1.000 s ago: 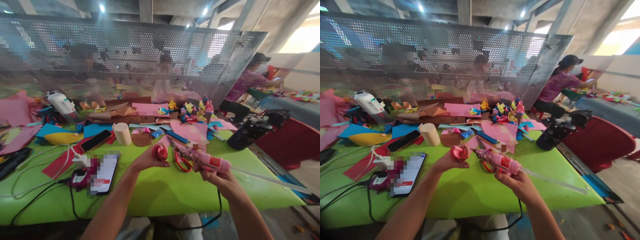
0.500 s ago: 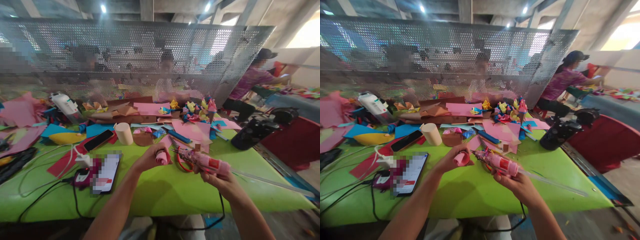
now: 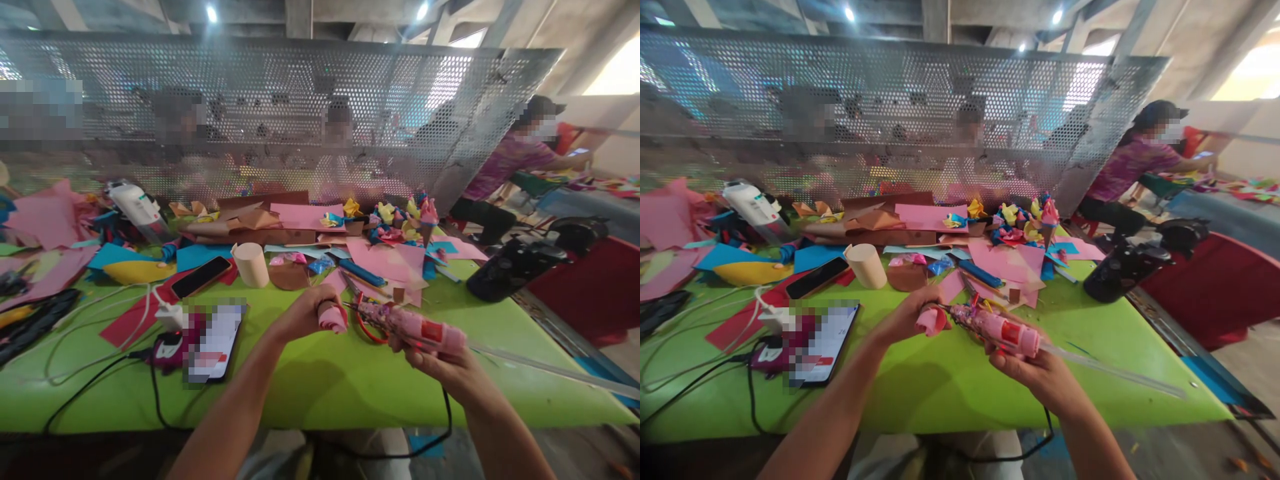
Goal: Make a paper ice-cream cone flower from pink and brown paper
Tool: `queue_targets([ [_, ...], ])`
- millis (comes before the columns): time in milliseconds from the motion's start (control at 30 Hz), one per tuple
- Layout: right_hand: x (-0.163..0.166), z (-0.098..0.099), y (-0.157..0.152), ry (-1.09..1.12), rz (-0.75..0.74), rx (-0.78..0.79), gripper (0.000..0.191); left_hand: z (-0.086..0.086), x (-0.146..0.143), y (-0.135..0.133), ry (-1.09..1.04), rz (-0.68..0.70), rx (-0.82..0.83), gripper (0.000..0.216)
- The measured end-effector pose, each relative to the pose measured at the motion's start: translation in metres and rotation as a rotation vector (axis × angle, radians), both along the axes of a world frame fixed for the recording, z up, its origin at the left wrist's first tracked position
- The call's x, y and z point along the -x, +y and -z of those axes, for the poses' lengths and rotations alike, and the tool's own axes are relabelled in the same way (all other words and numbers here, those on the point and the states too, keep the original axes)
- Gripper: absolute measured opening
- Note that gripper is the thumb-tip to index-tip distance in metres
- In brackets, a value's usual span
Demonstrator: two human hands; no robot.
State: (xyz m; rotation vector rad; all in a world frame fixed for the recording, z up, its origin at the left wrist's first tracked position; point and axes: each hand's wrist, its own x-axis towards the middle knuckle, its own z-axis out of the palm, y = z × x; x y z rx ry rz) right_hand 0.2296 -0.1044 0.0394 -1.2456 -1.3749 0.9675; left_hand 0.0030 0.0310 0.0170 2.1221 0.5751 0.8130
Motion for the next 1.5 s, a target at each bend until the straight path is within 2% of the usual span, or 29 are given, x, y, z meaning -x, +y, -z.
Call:
queue_targets([
  [100, -0.004, 0.003, -0.002, -0.014, -0.019, 0.047, 0.042, 0.0, 0.0, 0.0, 0.032, -0.008, -0.034, 0.026],
  [300, -0.006, 0.014, -0.008, 0.011, 0.058, 0.11, 0.043, 0.0, -0.001, 0.002, 0.067, 0.037, -0.063, 0.019],
  [533, -0.012, 0.016, -0.006, -0.021, 0.011, 0.086, 0.042, 0.0, -0.003, 0.002, 0.065, 0.04, -0.153, 0.017],
  [700, -0.014, 0.023, -0.009, -0.036, 0.049, 0.088, 0.046, 0.0, -0.003, 0.002, 0.1, 0.028, -0.154, 0.012],
  [933, -0.013, 0.016, -0.005, -0.07, -0.04, 0.049, 0.043, 0.002, -0.003, 0.003, 0.101, 0.029, -0.178, 0.013],
  [1100, -0.015, 0.021, -0.008, -0.069, -0.022, 0.067, 0.042, 0.003, -0.004, 0.003, 0.071, 0.035, -0.206, 0.014],
  [1500, -0.018, 0.03, -0.011, -0.079, 0.046, 0.087, 0.051, -0.002, -0.003, 0.002, 0.037, 0.079, -0.135, 0.012],
])
